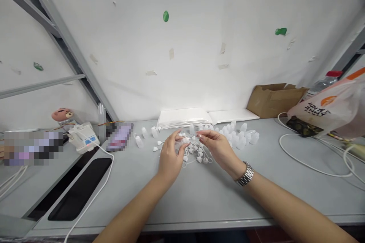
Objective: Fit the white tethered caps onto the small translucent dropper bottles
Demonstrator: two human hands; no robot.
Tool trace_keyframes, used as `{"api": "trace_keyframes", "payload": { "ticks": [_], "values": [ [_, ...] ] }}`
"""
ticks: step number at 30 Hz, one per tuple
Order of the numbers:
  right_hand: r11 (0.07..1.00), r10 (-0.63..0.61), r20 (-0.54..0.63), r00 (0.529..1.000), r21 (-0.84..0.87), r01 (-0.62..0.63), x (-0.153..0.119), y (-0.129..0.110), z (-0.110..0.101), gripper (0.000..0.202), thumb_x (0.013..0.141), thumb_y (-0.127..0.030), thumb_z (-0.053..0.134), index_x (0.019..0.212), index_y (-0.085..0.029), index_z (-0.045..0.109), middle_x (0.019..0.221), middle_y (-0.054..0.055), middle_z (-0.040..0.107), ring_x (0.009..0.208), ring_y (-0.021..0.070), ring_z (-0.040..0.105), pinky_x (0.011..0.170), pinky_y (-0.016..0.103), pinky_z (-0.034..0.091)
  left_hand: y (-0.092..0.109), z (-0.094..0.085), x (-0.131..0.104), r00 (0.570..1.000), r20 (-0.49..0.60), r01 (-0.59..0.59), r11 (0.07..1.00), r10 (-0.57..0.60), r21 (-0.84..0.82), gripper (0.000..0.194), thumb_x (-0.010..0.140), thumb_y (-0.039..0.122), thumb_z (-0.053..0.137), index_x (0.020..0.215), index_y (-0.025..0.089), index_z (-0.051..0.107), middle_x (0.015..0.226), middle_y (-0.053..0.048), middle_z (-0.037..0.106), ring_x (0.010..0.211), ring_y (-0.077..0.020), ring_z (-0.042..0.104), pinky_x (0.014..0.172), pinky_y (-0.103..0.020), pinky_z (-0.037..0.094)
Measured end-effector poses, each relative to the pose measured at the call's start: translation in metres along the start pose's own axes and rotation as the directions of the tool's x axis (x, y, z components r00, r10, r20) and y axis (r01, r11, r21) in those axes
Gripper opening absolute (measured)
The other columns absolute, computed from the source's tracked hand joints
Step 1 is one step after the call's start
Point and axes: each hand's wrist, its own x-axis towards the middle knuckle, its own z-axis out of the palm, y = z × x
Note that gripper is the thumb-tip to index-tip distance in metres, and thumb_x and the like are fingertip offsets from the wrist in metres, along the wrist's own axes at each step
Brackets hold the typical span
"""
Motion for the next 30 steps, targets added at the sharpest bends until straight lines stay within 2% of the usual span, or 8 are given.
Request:
{"api": "trace_keyframes", "payload": {
  "ticks": [3,8,15,19,26,30],
  "values": [
    [0.998,0.01,0.019,1.0,0.055,-0.011,-0.0009,-0.0004,0.0011,0.019,0.059,-0.03,0.073,0.075,-0.02,0.069,0.076,0.003,0.066,0.076,0.0159,0.058,0.076,0.033,0.043,0.0024,-0.0018,0.0005,0.999,-0.029,0.024,0.999,-0.025,-0.038,0.038,0.079,0.023,0.055,0.116,0.024,0.045,0.092,-0.002,0.063,0.091,-0.017,0.058,0.085,-0.035,0.044],
    [1.0,-0.006,0.007,1.0,-0.006,0.006,-0.003,-0.0024,0.0018,0.02,0.065,-0.029,0.069,0.084,-0.022,0.07,0.089,0.004,0.067,0.085,0.0168,0.057,0.082,0.034,0.042,0.0042,-0.002,0.0003,0.999,-0.033,0.033,0.998,-0.035,-0.06,0.037,0.079,0.024,0.055,0.115,0.024,0.047,0.093,-0.002,0.063,0.092,-0.0169,0.058,0.085,-0.035,0.045],
    [0.996,0.047,0.034,0.998,0.077,-0.05,0.0026,-0.0041,-0.0017,0.017,0.061,-0.029,0.072,0.074,-0.019,0.071,0.076,0.003,0.067,0.073,0.0136,0.057,0.079,0.032,0.042,0.0055,-0.0038,0.0022,0.983,0.024,0.184,0.971,-0.183,-0.154,0.038,0.077,0.024,0.057,0.114,0.026,0.047,0.094,-0.002,0.062,0.094,-0.0166,0.058,0.088,-0.036,0.043],
    [0.994,0.072,0.058,0.996,0.084,-0.077,0.0026,-0.0059,-0.0021,0.016,0.06,-0.03,0.073,0.07,-0.018,0.071,0.077,0.004,0.067,0.075,0.0144,0.058,0.079,0.033,0.042,0.0064,-0.0039,0.0029,0.977,0.037,0.211,0.955,-0.208,-0.206,0.038,0.076,0.025,0.058,0.114,0.025,0.048,0.093,-0.002,0.062,0.094,-0.0173,0.058,0.088,-0.037,0.043],
    [0.995,0.099,0.108,0.989,-0.014,-0.098,0.0013,-0.0054,-0.0018,0.02,0.065,-0.031,0.07,0.082,-0.02,0.071,0.086,0.004,0.068,0.081,0.0145,0.057,0.083,0.033,0.041,0.0051,-0.0023,0.003,0.972,0.049,0.234,0.935,-0.23,-0.265,0.038,0.076,0.024,0.058,0.113,0.025,0.048,0.091,-0.002,0.062,0.096,-0.0172,0.058,0.088,-0.037,0.043],
    [0.992,0.083,0.085,0.993,-0.099,-0.074,0.0012,-0.0036,-0.0011,0.018,0.067,-0.033,0.068,0.078,-0.019,0.07,0.082,0.003,0.067,0.077,0.0138,0.056,0.079,0.032,0.042,0.0061,-0.002,0.0038,0.958,0.068,0.285,0.912,-0.278,-0.296,0.038,0.075,0.027,0.059,0.111,0.025,0.05,0.089,-0.002,0.062,0.098,-0.0177,0.057,0.087,-0.035,0.044]
  ]
}}
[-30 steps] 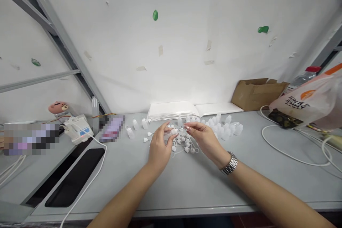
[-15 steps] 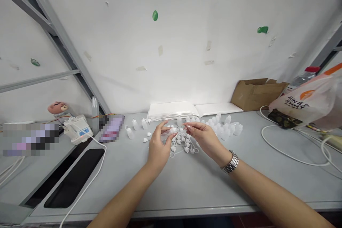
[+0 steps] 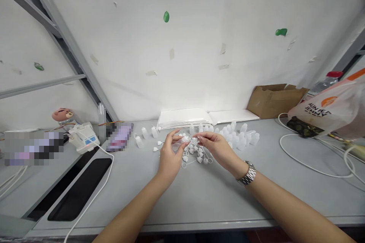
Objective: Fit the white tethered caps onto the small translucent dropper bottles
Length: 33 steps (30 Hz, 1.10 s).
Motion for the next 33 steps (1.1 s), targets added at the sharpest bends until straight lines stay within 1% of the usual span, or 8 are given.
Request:
{"api": "trace_keyframes", "payload": {
  "ticks": [4,9,13,16,21,26,29,33],
  "values": [
    [1.0,-0.013,-0.048,0.999,-0.007,0.013,0.001,0.002,0.0,0.02,0.065,-0.036,0.068,0.071,-0.017,0.067,0.074,0.001,0.063,0.07,0.0126,0.054,0.071,0.029,0.042,0.001,0.0,0.001,0.993,0.077,0.102,0.988,-0.094,-0.115,0.035,0.077,0.031,0.057,0.111,0.022,0.053,0.092,-0.004,0.062,0.094,-0.0171,0.059,0.086,-0.033,0.045],
    [1.0,-0.01,-0.107,0.994,0.026,0.013,0.001,0.0,-0.002,0.019,0.062,-0.035,0.071,0.068,-0.017,0.066,0.069,0.0,0.06,0.064,0.011,0.05,0.066,0.028,0.039,0.006,-0.001,0.004,0.972,0.179,0.191,0.957,-0.153,-0.22,0.034,0.078,0.04,0.054,0.101,0.016,0.06,0.096,-0.007,0.065,0.083,-0.0177,0.062,0.076,-0.032,0.049],
    [0.981,0.074,-0.03,0.997,0.18,-0.068,0.003,-0.004,-0.006,0.017,0.057,-0.029,0.075,0.065,-0.016,0.066,0.068,0.001,0.061,0.063,0.0108,0.049,0.064,0.028,0.038,0.008,-0.002,0.006,0.959,0.226,0.224,0.946,-0.172,-0.234,0.035,0.075,0.042,0.056,0.097,0.015,0.061,0.09,-0.007,0.067,0.082,-0.0179,0.062,0.069,-0.028,0.05],
    [0.945,0.125,0.033,0.992,0.301,-0.129,0.004,-0.006,-0.009,0.015,0.055,-0.023,0.077,0.062,-0.016,0.065,0.066,0.0,0.059,0.06,0.0098,0.047,0.063,0.027,0.038,0.006,-0.001,0.007,0.956,0.246,0.22,0.942,-0.157,-0.253,0.034,0.073,0.04,0.058,0.095,0.015,0.061,0.089,-0.007,0.067,0.078,-0.0176,0.063,0.067,-0.028,0.05],
    [0.901,0.138,0.122,0.983,0.398,-0.175,0.006,-0.006,-0.01,0.011,0.06,-0.021,0.074,0.062,-0.016,0.064,0.062,-0.001,0.052,0.058,0.0089,0.045,0.063,0.026,0.04,0.002,0.001,0.004,0.948,0.29,0.213,0.94,-0.133,-0.266,0.031,0.073,0.036,0.059,0.096,0.016,0.061,0.095,-0.007,0.067,0.081,-0.0178,0.063,0.072,-0.031,0.05],
    [0.907,0.126,0.187,0.974,0.376,-0.19,0.003,-0.006,-0.008,0.014,0.062,-0.023,0.074,0.061,-0.015,0.062,0.064,-0.002,0.051,0.055,0.0068,0.04,0.06,0.025,0.039,0.004,0.001,0.001,0.956,0.289,0.108,0.973,-0.045,-0.206,0.026,0.073,0.031,0.061,0.095,0.018,0.065,0.099,-0.007,0.065,0.094,-0.0192,0.059,0.082,-0.033,0.048],
    [0.91,0.115,0.191,0.975,0.374,-0.181,0.002,-0.007,-0.008,0.015,0.062,-0.023,0.074,0.06,-0.015,0.062,0.062,-0.002,0.05,0.055,0.007,0.039,0.061,0.025,0.038,0.006,0.001,0.001,0.963,0.268,0.043,0.987,-0.001,-0.152,0.023,0.072,0.03,0.063,0.093,0.021,0.067,0.095,-0.006,0.065,0.092,-0.0184,0.059,0.083,-0.033,0.047],
    [0.91,0.122,0.186,0.975,0.372,-0.185,0.002,-0.006,-0.008,0.016,0.061,-0.023,0.075,0.059,-0.014,0.062,0.06,-0.003,0.05,0.054,0.0067,0.039,0.06,0.025,0.037,0.007,0.0,0.0,0.97,0.243,0.017,0.996,0.004,-0.084,0.024,0.07,0.031,0.064,0.092,0.023,0.068,0.089,-0.004,0.064,0.088,-0.0174,0.059,0.081,-0.031,0.047]
  ]
}}
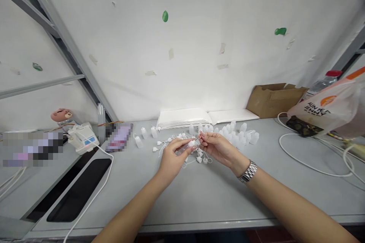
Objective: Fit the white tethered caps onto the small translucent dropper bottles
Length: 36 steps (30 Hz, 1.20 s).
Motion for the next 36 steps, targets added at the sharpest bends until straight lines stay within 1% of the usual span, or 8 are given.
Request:
{"api": "trace_keyframes", "payload": {
  "ticks": [5,12,16,20,28,33,36],
  "values": [
    [0.994,-0.061,-0.063,0.996,-0.098,0.055,-0.0019,0.0013,0.0031,0.019,0.061,-0.028,0.075,0.057,-0.014,0.062,0.057,-0.003,0.051,0.055,0.0072,0.041,0.061,0.024,0.036,-0.0002,0.0001,-0.0006,1.0,-0.017,0.011,0.998,-0.01,0.059,0.025,0.069,0.035,0.065,0.092,0.024,0.069,0.082,-0.003,0.061,0.08,-0.0163,0.057,0.074,-0.03,0.047],
    [0.974,-0.122,-0.072,0.99,-0.203,0.105,-0.0024,0.0037,0.0061,0.022,0.063,-0.032,0.073,0.058,-0.015,0.061,0.06,-0.002,0.054,0.059,0.0091,0.045,0.062,0.025,0.036,-0.0004,-0.0004,-0.0011,1.0,-0.018,0.013,0.997,-0.012,0.08,0.024,0.07,0.035,0.064,0.092,0.027,0.068,0.08,-0.001,0.06,0.077,-0.0139,0.055,0.072,-0.026,0.045],
    [0.973,-0.125,-0.092,0.988,-0.206,0.104,-0.0011,0.0065,0.0052,0.023,0.063,-0.033,0.073,0.058,-0.015,0.06,0.058,-0.002,0.053,0.058,0.009,0.044,0.061,0.025,0.035,-0.0014,-0.0001,-0.001,1.0,-0.023,0.013,0.996,-0.011,0.088,0.024,0.07,0.035,0.065,0.092,0.027,0.068,0.082,-0.001,0.06,0.078,-0.0136,0.054,0.073,-0.026,0.045],
    [0.98,-0.117,-0.101,0.988,-0.172,0.098,-0.0004,0.0091,0.0049,0.023,0.062,-0.033,0.074,0.059,-0.015,0.061,0.058,-0.002,0.052,0.057,0.0087,0.044,0.061,0.025,0.036,-0.0023,0.0003,-0.0004,1.0,-0.02,0.005,0.994,-0.003,0.105,0.024,0.07,0.035,0.064,0.093,0.028,0.068,0.08,-0.001,0.059,0.077,-0.0135,0.053,0.072,-0.026,0.044],
    [0.99,-0.086,-0.077,0.993,-0.115,0.077,-0.0015,0.0077,0.0067,0.024,0.062,-0.032,0.074,0.056,-0.014,0.059,0.056,-0.003,0.051,0.055,0.0079,0.043,0.061,0.024,0.037,-0.0036,0.0008,-0.0004,1.0,-0.02,0.005,0.993,-0.002,0.12,0.023,0.071,0.034,0.064,0.092,0.027,0.068,0.079,-0.001,0.058,0.076,-0.0137,0.053,0.072,-0.026,0.044],
    [0.987,-0.083,-0.093,0.992,-0.145,0.069,-0.0017,0.007,0.0063,0.023,0.06,-0.032,0.074,0.057,-0.014,0.059,0.057,-0.003,0.052,0.056,0.0082,0.044,0.061,0.024,0.037,-0.0034,0.0002,-0.001,1.0,-0.021,0.002,0.992,0.0,0.128,0.023,0.071,0.034,0.064,0.092,0.026,0.068,0.078,-0.001,0.058,0.076,-0.0143,0.054,0.072,-0.027,0.045],
    [0.971,-0.112,-0.103,0.988,-0.225,0.087,-0.002,0.0074,0.0057,0.024,0.063,-0.034,0.072,0.059,-0.015,0.059,0.058,-0.003,0.052,0.057,0.0086,0.045,0.061,0.025,0.036,-0.003,0.0002,-0.0006,1.0,-0.021,-0.002,0.991,0.004,0.135,0.023,0.07,0.034,0.064,0.091,0.026,0.069,0.079,-0.001,0.058,0.077,-0.0149,0.054,0.073,-0.028,0.045]
  ]
}}
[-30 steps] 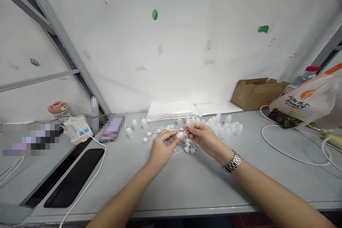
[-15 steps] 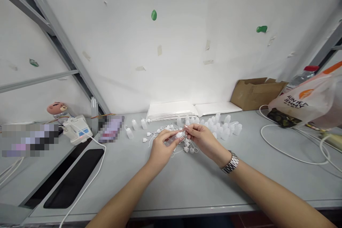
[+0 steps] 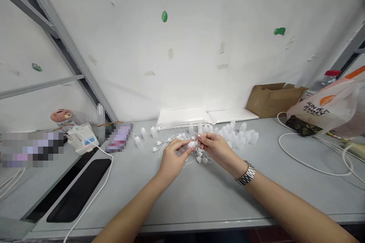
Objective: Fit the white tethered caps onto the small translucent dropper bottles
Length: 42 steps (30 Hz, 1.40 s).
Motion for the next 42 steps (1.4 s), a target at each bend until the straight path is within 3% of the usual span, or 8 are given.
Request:
{"api": "trace_keyframes", "payload": {
  "ticks": [9,23,28,30,33,36,40,42],
  "values": [
    [0.896,-0.202,-0.07,0.977,-0.416,0.155,0.002,0.004,-0.001,0.024,0.071,-0.038,0.061,0.062,-0.017,0.057,0.056,-0.003,0.053,0.057,0.0122,0.049,0.059,0.027,0.038,0.001,0.0,-0.001,1.0,-0.008,-0.008,0.999,0.008,0.04,0.02,0.071,0.032,0.063,0.089,0.026,0.069,0.074,-0.001,0.057,0.072,-0.0143,0.054,0.069,-0.028,0.045],
    [0.843,-0.271,-0.07,0.96,-0.499,0.202,0.0,0.016,0.0,0.024,0.072,-0.042,0.061,0.063,-0.019,0.059,0.056,0.0,0.055,0.055,0.0146,0.048,0.055,0.029,0.036,-0.004,0.004,-0.001,0.999,0.036,0.035,0.999,-0.035,0.0,0.016,0.072,0.027,0.061,0.085,0.024,0.07,0.08,-0.002,0.062,0.077,-0.0161,0.058,0.073,-0.03,0.046],
    [0.82,-0.296,-0.051,0.954,-0.526,0.227,-0.002,0.012,0.001,0.024,0.076,-0.041,0.058,0.066,-0.019,0.058,0.061,0.001,0.056,0.059,0.0159,0.05,0.058,0.03,0.038,-0.003,0.005,0.0,1.0,0.023,-0.017,1.0,0.017,-0.001,0.02,0.071,0.029,0.063,0.088,0.023,0.069,0.082,-0.003,0.063,0.078,-0.0162,0.058,0.073,-0.029,0.046],
    [0.738,-0.4,-0.01,0.916,-0.597,0.316,-0.002,0.001,0.003,0.021,0.08,-0.038,0.054,0.07,-0.02,0.057,0.067,0.002,0.057,0.065,0.0168,0.051,0.062,0.03,0.039,-0.002,0.001,0.004,0.998,0.018,-0.055,0.998,0.054,0.022,0.026,0.072,0.034,0.062,0.096,0.024,0.066,0.088,-0.003,0.063,0.084,-0.0166,0.058,0.075,-0.029,0.046],
    [0.482,-0.598,0.116,0.793,-0.739,0.471,0.011,-0.021,0.011,0.018,0.084,-0.033,0.05,0.073,-0.021,0.056,0.072,0.003,0.055,0.069,0.0172,0.05,0.065,0.03,0.038,-0.005,-0.014,0.013,0.997,-0.048,-0.062,0.993,0.067,0.103,0.036,0.079,0.041,0.052,0.109,0.023,0.058,0.101,-0.006,0.059,0.094,-0.0175,0.055,0.079,-0.03,0.045],
    [0.208,-0.62,0.317,0.717,-0.815,0.54,0.041,-0.034,0.024,0.019,0.087,-0.027,0.046,0.073,-0.019,0.055,0.076,0.005,0.055,0.075,0.0169,0.05,0.068,0.029,0.036,-0.013,-0.033,0.025,0.975,-0.222,0.074,0.978,-0.03,0.195,0.042,0.082,0.045,0.044,0.113,0.018,0.05,0.101,-0.008,0.057,0.086,-0.0173,0.057,0.072,-0.03,0.046],
    [-0.066,-0.473,0.426,0.771,-0.89,0.451,0.091,-0.02,0.043,0.02,0.09,-0.022,0.042,0.077,-0.017,0.057,0.084,0.005,0.059,0.083,0.0164,0.051,0.074,0.029,0.031,-0.024,-0.051,0.035,0.931,-0.352,0.204,0.936,-0.095,0.287,0.038,0.082,0.043,0.043,0.111,0.018,0.044,0.082,-0.004,0.061,0.067,-0.0161,0.058,0.063,-0.029,0.044],
    [-0.094,-0.448,0.434,0.781,-0.892,0.442,0.109,-0.005,0.049,0.017,0.089,-0.021,0.045,0.078,-0.016,0.058,0.086,0.006,0.06,0.086,0.0167,0.052,0.075,0.029,0.029,-0.026,-0.054,0.036,0.925,-0.369,0.225,0.915,-0.093,0.334,0.031,0.083,0.039,0.042,0.107,0.019,0.043,0.078,-0.002,0.062,0.065,-0.0165,0.058,0.062,-0.029,0.043]
  ]
}}
